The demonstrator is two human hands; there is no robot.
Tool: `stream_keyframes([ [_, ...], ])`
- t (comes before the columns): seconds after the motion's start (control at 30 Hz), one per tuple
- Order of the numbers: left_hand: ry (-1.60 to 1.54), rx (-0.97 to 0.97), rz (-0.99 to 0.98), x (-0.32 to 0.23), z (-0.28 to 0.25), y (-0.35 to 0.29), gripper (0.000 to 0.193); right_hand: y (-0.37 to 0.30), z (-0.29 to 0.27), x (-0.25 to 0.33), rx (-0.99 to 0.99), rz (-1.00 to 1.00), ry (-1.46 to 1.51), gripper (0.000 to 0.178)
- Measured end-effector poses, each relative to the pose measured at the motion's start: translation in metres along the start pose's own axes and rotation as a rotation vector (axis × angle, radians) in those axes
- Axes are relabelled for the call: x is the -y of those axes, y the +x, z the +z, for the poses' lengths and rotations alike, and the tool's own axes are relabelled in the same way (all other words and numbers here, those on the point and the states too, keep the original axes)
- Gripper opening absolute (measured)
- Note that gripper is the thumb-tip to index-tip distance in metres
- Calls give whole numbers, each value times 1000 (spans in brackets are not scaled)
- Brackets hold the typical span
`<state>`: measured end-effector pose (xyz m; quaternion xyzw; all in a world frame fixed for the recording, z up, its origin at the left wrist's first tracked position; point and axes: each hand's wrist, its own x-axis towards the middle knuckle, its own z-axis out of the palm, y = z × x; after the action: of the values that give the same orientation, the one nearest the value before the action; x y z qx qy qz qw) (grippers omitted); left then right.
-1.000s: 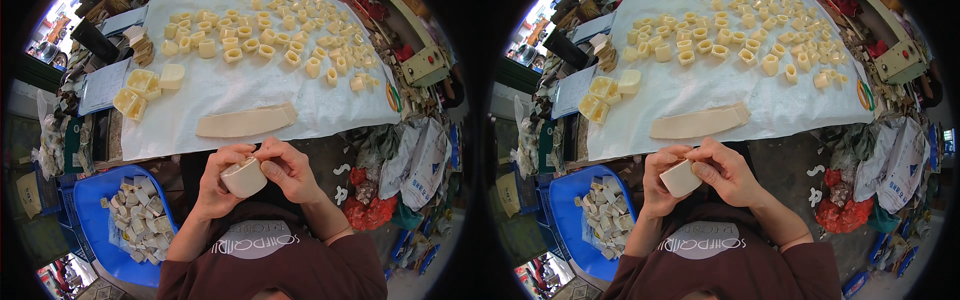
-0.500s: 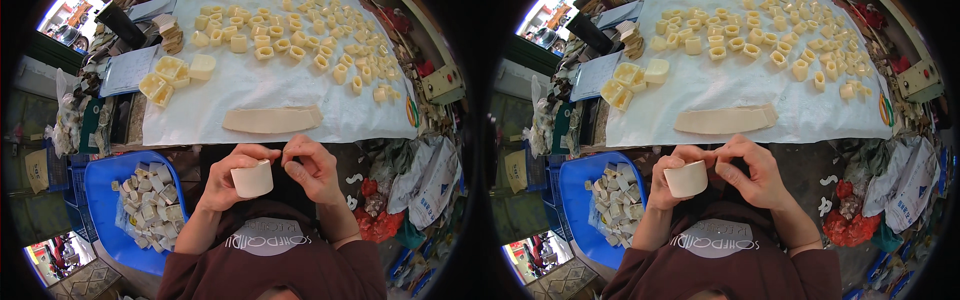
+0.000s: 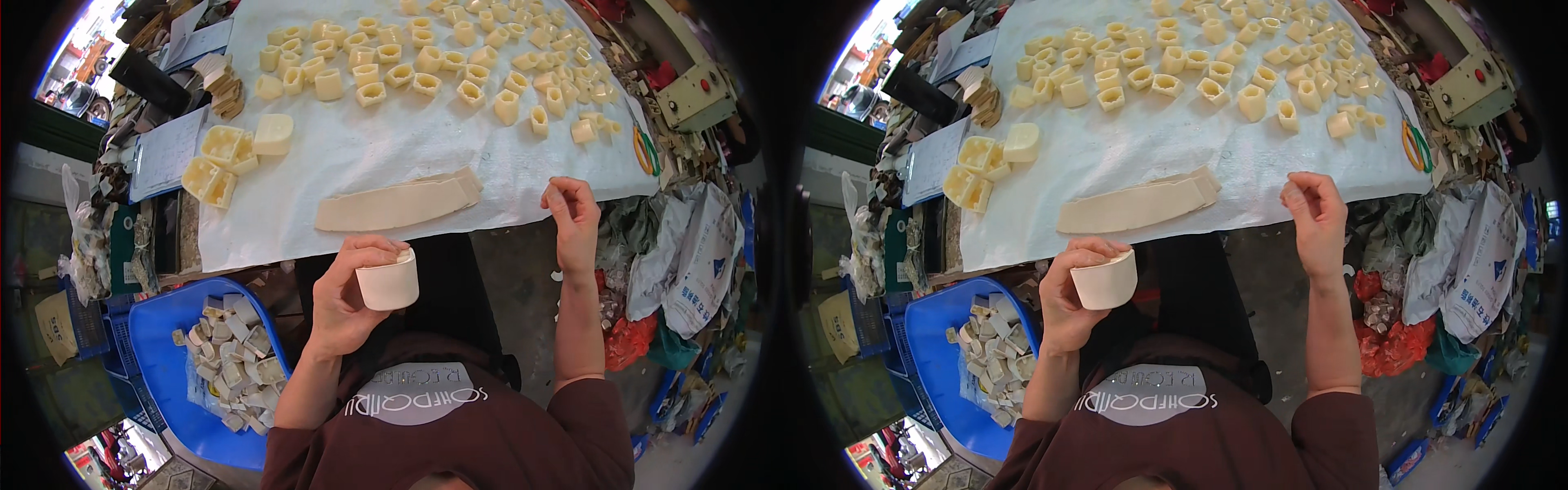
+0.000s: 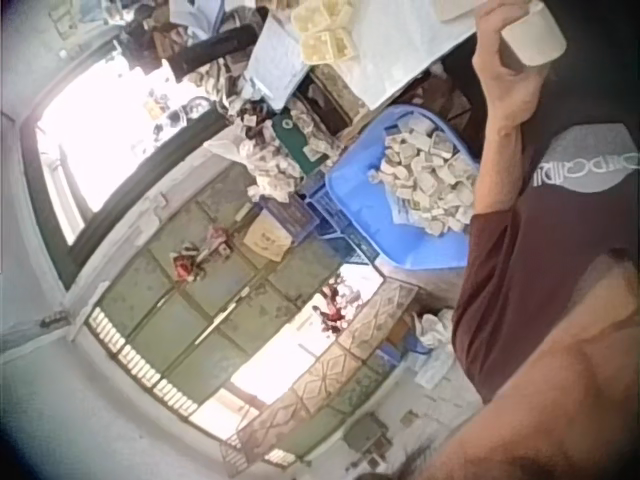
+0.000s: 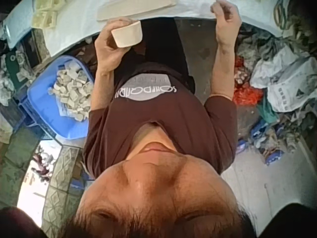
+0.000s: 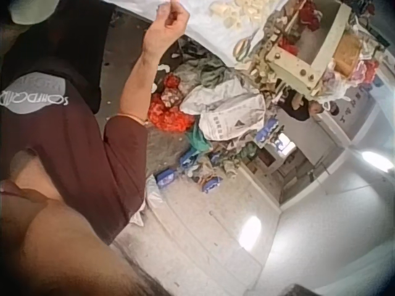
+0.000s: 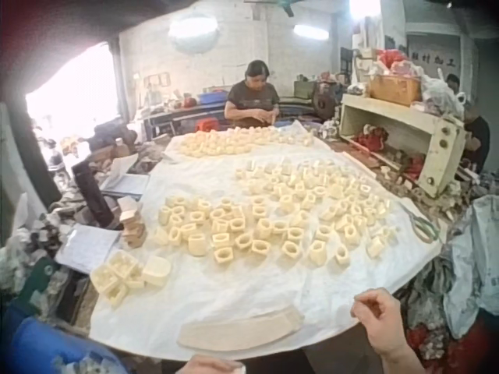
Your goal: The person repeatedly picks up a small plastic mold and a flat plastic sheet, inserts the sheet into the mold, presses it to form a shape, and then removes the formed piece. They place the finished pieces on a table and the molds into a blue bin.
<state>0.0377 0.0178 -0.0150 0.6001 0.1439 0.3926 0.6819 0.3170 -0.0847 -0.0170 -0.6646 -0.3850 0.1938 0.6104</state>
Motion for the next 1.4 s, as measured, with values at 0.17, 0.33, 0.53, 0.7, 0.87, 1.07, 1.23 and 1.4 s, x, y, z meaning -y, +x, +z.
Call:
stream_keyframes([
  [0.17, 106, -35, -4, -2, 5, 5, 50, 9, -22, -8, -88, 26, -15, 15],
  [0.33, 282, -143, -19, -8, -3, -1, 47, 12, -13, -8, -29, -83, -206, 13],
  [0.53, 697, -761, -61, -22, -74, -61, 47, 9, 72, 18, 378, -578, -365, 23],
  [0.7, 1511, -1024, -383, -29, -153, -170, 45, 1, 133, 31, 565, -694, -360, 22],
  [0.87, 1697, -1121, -1018, -25, -159, -219, 55, 5, 154, 35, 667, -713, -537, 18],
  [1.07, 1734, -1098, -322, -37, -133, -158, 55, 14, 159, 29, 741, -645, -607, 6],
  [1.23, 1298, -572, 168, -41, -83, -60, 34, 19, 162, 25, 713, -551, -485, 6],
  [1.4, 1247, 68, 480, -17, -18, 8, 32, 22, 161, 26, 738, -517, -461, 7],
])
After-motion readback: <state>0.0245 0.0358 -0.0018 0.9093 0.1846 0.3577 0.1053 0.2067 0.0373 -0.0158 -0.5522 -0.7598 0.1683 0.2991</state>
